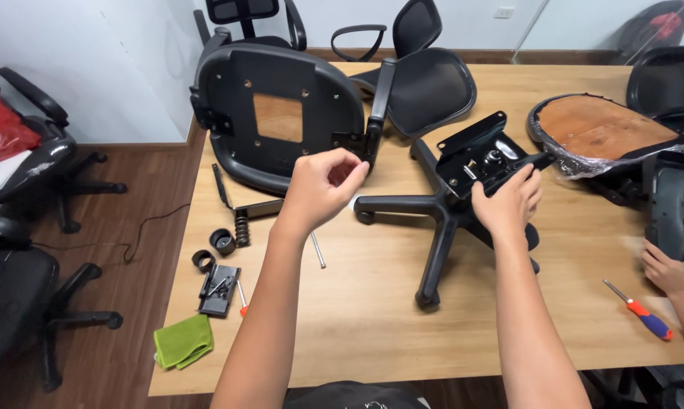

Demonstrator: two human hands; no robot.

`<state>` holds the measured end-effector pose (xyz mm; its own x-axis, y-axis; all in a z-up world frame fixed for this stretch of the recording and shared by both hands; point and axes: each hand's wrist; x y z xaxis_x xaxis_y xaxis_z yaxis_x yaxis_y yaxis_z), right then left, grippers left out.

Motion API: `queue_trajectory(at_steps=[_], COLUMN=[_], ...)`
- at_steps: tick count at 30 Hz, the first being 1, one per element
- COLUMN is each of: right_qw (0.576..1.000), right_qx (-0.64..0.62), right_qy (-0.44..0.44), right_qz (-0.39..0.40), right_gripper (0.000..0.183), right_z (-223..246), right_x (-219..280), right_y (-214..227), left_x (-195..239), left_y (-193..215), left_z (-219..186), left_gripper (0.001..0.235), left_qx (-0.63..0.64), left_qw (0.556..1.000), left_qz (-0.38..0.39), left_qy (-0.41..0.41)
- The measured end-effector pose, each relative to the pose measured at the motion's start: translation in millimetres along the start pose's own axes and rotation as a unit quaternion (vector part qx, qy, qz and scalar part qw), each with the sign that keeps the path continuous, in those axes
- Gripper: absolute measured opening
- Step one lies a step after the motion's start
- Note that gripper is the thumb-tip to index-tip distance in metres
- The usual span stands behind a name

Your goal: The person assembles an office chair on a wooden table. They align an armrest and mechanism against the underside of the seat and drive screws with a screwdriver, then lift and reposition the seat, and finally fit a black plastic cover onto the gas cylinder of the chair base.

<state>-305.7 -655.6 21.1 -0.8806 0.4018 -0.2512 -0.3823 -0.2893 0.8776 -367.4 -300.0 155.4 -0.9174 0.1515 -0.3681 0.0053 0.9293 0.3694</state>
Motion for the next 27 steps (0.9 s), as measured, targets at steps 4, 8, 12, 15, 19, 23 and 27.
queue_trajectory(at_steps=[4,8,12,15,19,23,27], right_qw=[0.985,0.960,0.898,0.881,0.865,0.843,0.816], right_qx=[-0.002,-0.164,-0.237,-0.252,-0.255,-0.281,-0.301], right_qy=[0.130,0.224,0.369,0.381,0.378,0.377,0.399], right_qz=[-0.115,-0.038,0.044,0.124,0.211,0.262,0.291], right_gripper=[0.080,0.022,0.017,0.014,0.013,0.013,0.012], right_z=[51.2,110.9,143.5,158.3,166.0,172.1,168.7], right_x=[25.1,49.6,70.0,88.5,110.3,129.5,138.0], right_y=[21.0,39.6,21.4,-2.9,-39.5,-59.9,-77.2], left_x=[0.1,5.8,20.6,46.9,87.6,122.1,146.0], left_y=[1.8,-2.5,-11.3,-13.5,-5.7,3.1,3.8], left_z=[16.8,35.5,56.9,78.5,106.0,114.6,112.6], left_gripper=[0.018,0.023,0.025,0.026,0.025,0.023,0.023], left_qx=[-0.008,0.001,0.003,-0.008,-0.031,-0.052,-0.073], left_qw=[1.000,1.000,0.999,0.997,0.989,0.973,0.954], left_qz=[-0.011,-0.023,-0.047,-0.061,-0.098,-0.150,-0.208], left_qy=[-0.012,0.007,0.011,0.050,0.101,0.169,0.201])
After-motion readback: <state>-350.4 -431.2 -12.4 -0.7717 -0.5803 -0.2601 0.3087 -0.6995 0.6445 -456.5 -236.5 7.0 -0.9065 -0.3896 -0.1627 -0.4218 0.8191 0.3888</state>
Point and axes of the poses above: each hand's wrist, its own x-axis away from the middle knuckle, its own y-axis out of the back of the hand, z = x × y, and after that the axes turned 4 degrees about z, right-handed
